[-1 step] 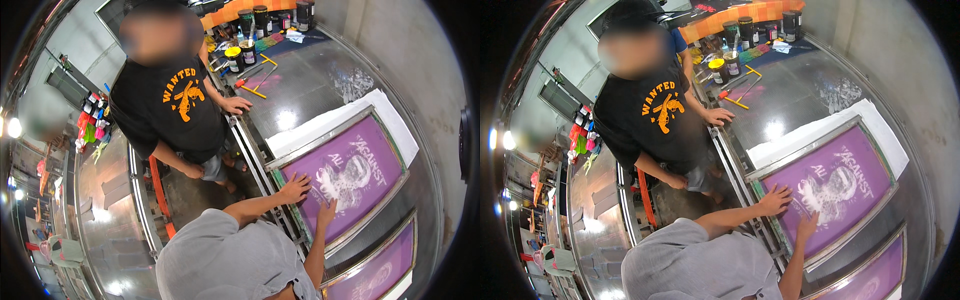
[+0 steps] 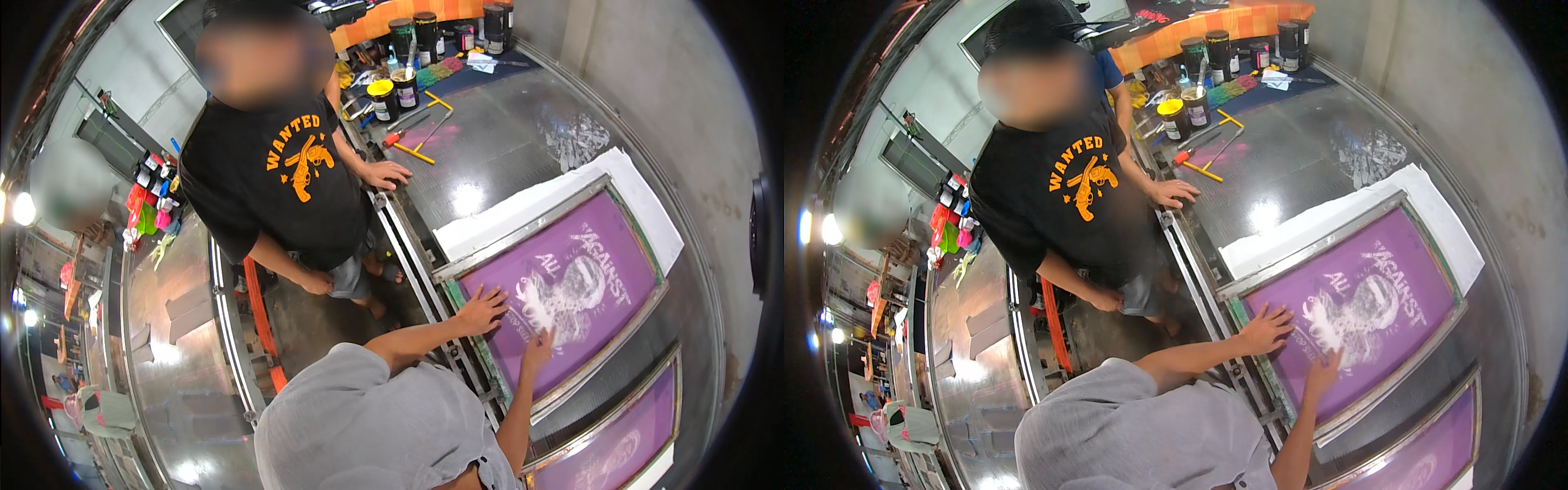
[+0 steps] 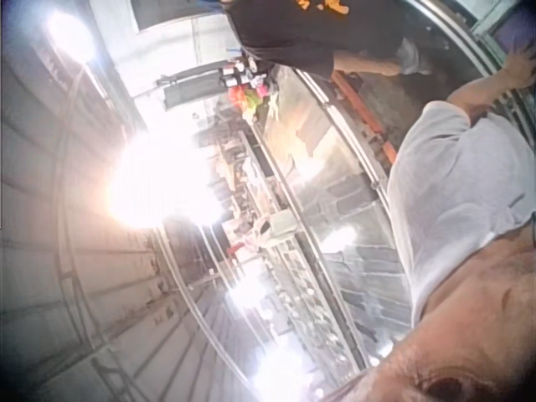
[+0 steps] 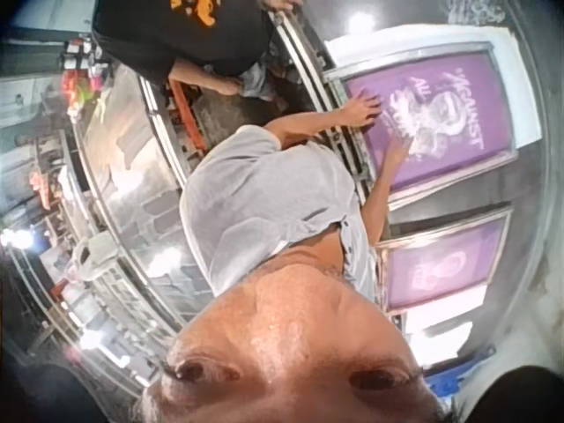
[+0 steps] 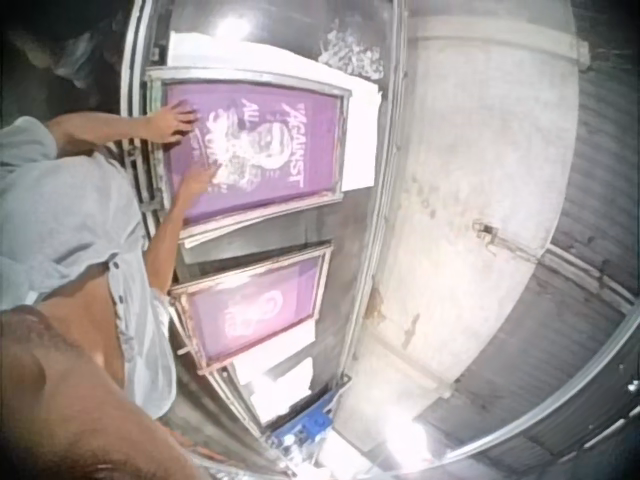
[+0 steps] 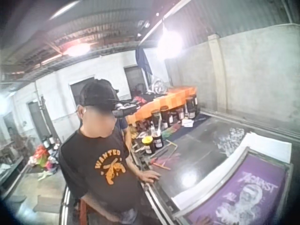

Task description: The person positions a white t-shirt on a printing table, retrieves a purple screen-printing frame, and aligns it over the shirt. They then use a squeegee to apply ink through the screen onto the fabric. The person repeats the alignment and squeegee action for a second shirt.

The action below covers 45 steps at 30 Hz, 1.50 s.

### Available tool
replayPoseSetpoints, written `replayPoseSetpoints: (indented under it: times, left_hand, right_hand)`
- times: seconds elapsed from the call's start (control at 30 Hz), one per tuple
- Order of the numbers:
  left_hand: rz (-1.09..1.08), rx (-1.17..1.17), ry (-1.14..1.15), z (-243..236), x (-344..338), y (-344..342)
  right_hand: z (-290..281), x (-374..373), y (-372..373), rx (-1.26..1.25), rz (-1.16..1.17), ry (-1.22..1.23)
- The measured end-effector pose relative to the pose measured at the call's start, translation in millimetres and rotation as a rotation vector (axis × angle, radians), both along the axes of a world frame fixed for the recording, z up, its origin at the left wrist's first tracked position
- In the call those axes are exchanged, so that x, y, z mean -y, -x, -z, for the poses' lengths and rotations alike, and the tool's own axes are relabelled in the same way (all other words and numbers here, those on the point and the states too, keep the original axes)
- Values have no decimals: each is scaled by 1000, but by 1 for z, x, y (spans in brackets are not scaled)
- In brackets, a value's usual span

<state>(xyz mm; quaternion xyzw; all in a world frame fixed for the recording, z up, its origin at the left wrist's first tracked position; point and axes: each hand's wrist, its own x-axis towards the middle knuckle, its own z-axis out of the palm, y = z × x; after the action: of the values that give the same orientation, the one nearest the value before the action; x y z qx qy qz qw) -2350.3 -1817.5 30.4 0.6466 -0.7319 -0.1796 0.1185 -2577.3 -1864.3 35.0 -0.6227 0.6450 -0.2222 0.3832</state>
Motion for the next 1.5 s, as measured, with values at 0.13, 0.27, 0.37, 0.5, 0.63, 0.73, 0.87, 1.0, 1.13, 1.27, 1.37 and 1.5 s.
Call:
replayPoseSetpoints:
  times: [0.13,0.27,0.37,0.5,0.63,0.73,0.87,1.0,1.13,1.27,1.37,1.5]
  left_hand:
    - [-1,18,-32,0,1,1]
    - [0,19,-24,0,2,1]
    - [1,19,-31,-2,1,1]
    - [2,32,-31,-4,1,0]
    - [0,14,-51,-6,0,0]
    - [0,3,-59,-6,0,-1]
    - [-3,6,-55,-6,1,0]
    - [-1,6,-62,-7,1,0]
    - [4,17,-85,-6,1,-1]
    - [-16,4,-78,-5,1,1]
    - [7,-1,-65,-4,2,0]
    - [17,37,-50,-4,4,-2]
  right_hand:
    - [9,-13,33,-338,188,418]
    - [25,-28,50,-565,-56,306]
    - [35,-29,49,-454,6,295]
    - [39,-28,42,-466,101,319]
    - [44,-32,39,-524,108,369]
    - [49,-33,41,-495,110,410]
    - [55,-32,45,-526,81,408]
    - [56,-32,46,-531,87,419]
    - [54,-34,43,-494,101,424]
    - [49,-34,44,-485,85,424]
    - [44,-33,47,-486,84,376]
    - [41,-34,47,-360,108,401]
